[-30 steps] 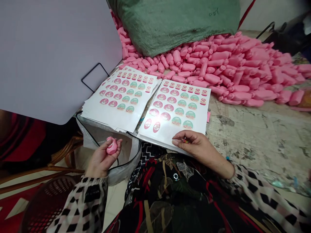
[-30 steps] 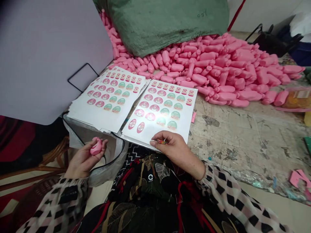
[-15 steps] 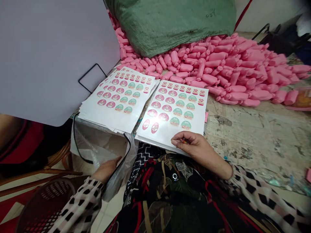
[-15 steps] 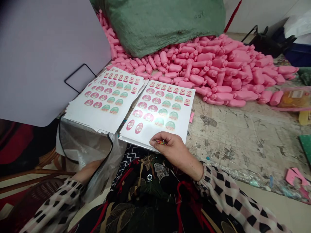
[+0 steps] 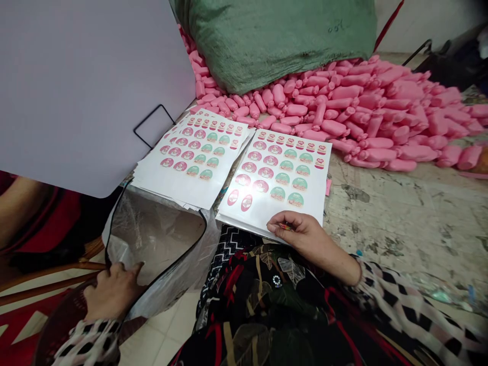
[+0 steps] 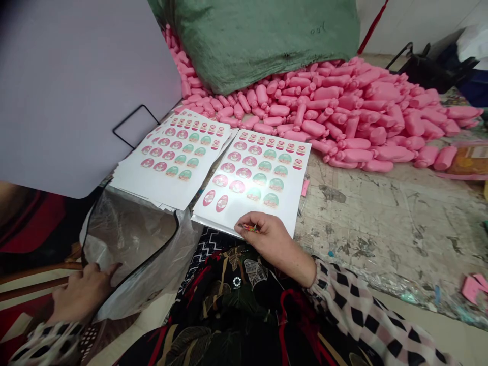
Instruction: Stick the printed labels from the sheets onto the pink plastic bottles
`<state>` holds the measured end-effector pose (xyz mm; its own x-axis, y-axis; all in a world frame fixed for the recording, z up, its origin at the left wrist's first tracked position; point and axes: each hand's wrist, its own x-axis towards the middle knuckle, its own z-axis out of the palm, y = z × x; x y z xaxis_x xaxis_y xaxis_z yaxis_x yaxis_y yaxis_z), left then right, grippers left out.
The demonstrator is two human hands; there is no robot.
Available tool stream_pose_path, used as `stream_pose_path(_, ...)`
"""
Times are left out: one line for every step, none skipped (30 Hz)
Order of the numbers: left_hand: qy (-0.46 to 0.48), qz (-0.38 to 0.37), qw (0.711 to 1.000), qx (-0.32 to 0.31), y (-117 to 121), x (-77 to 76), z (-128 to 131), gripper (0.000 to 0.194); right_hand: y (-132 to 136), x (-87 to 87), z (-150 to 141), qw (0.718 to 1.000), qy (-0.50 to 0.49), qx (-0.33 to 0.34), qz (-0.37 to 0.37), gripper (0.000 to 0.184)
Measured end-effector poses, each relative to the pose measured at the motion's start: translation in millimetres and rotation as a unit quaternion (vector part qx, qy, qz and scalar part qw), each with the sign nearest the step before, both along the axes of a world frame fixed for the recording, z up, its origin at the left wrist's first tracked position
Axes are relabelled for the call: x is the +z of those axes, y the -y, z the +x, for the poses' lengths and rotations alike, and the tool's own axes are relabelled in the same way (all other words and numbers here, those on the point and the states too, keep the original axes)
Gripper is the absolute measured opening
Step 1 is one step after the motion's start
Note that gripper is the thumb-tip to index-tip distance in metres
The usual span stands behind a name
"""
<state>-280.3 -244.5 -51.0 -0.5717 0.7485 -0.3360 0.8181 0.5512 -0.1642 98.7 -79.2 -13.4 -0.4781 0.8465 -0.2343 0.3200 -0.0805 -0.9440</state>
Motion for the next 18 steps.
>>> stream_pose_path(-0.063, 0.002, 0.998, 0.001, 2.4, -4.9, 4.8, 0.041, 0.0, -0.6, -1.7, 1.0, 0.007, 0.017, 0.021, 0.016)
stream_pose_path(-0.102, 0.018, 0.994, 0.02, 5.4, -9.8, 8.6, 0.042, -0.1, -0.5, -4.1, 0.998, 0.019, 0.038, 0.046, 0.014)
stream_pose_path(-0.115, 0.037, 0.992, 0.046, 9.1, -14.4, 10.6, 0.042, -0.4, 0.6, -7.4, 0.995, 0.034, 0.064, 0.073, 0.012)
stream_pose_path(-0.102, 0.048, 0.991, 0.072, 13.3, -18.1, 10.7, 0.042, -0.9, 2.4, -11.6, 0.989, 0.051, 0.094, 0.102, 0.012)
stream_pose_path(-0.073, 0.052, 0.992, 0.091, 17.9, -20.5, 8.9, 0.043, -1.7, 4.9, -16.8, 0.981, 0.068, 0.127, 0.131, 0.014)
stream_pose_path(-0.035, 0.05, 0.993, 0.103, 22.4, -21.4, 5.6, 0.044, -2.7, 7.6, -23.0, 0.97, 0.084, 0.159, 0.161, 0.016)
stream_pose_path(0.005, 0.045, 0.993, 0.108, 26.8, -20.8, 1.4, 0.045, -4.1, 10.5, -30.1, 0.958, 0.098, 0.19, 0.19, 0.017)
stream_pose_path(0.043, 0.037, 0.992, 0.109, 30.8, -18.7, -3.0, 0.047, -5.7, 13.2, -37.9, 0.945, 0.109, 0.22, 0.219, 0.018)
stream_pose_path(0.075, 0.029, 0.991, 0.111, 34.3, -15.4, -6.9, 0.047, -7.8, 15.5, -46.2, 0.929, 0.118, 0.247, 0.248, 0.019)
stream_pose_path(0.103, 0.022, 0.988, 0.111, 37.2, -11.5, -9.9, 0.047, -10.1, 17.3, -54.7, 0.914, 0.128, 0.27, 0.276, 0.02)
stream_pose_path(0.123, 0.018, 0.986, 0.113, 39.8, -7.4, -11.7, 0.046, -12.7, 18.6, -63.1, 0.898, 0.138, 0.288, 0.302, 0.02)
stream_pose_path(0.133, 0.015, 0.984, 0.119, 42.2, -3.6, -12.3, 0.044, -15.4, 19.5, -71.2, 0.883, 0.149, 0.302, 0.327, 0.02)
stream_pose_path(0.135, 0.011, 0.983, 0.128, 44.5, -0.2, -11.9, 0.042, -18.0, 20.0, -78.8, 0.869, 0.16, 0.311, 0.349, 0.021)
stream_pose_path(0.131, 0.008, 0.981, 0.14, 47.2, 2.5, -10.7, 0.04, -20.3, 20.1, -85.5, 0.858, 0.171, 0.316, 0.368, 0.021)
stream_pose_path(0.124, 0.008, 0.98, 0.155, 50.3, 4.7, -9.3, 0.04, -22.1, 19.9, -91.2, 0.847, 0.18, 0.32, 0.385, 0.021)
stream_pose_path(0.119, 0.008, 0.979, 0.168, 53.9, 6.5, -8.0, 0.041, -23.2, 19.5, -95.8, 0.839, 0.187, 0.323, 0.397, 0.02)
stream_pose_path(0.118, 0.008, 0.978, 0.171, 57.8, 8.2, -7.1, 0.042, -23.5, 18.8, -99.2, 0.832, 0.192, 0.327, 0.405, 0.02)
stream_pose_path(0.126, 0.01, 0.979, 0.161, 61.6, 9.9, -6.6, 0.043, -23.1, 18.1, -101.4, 0.828, 0.195, 0.331, 0.409, 0.019)
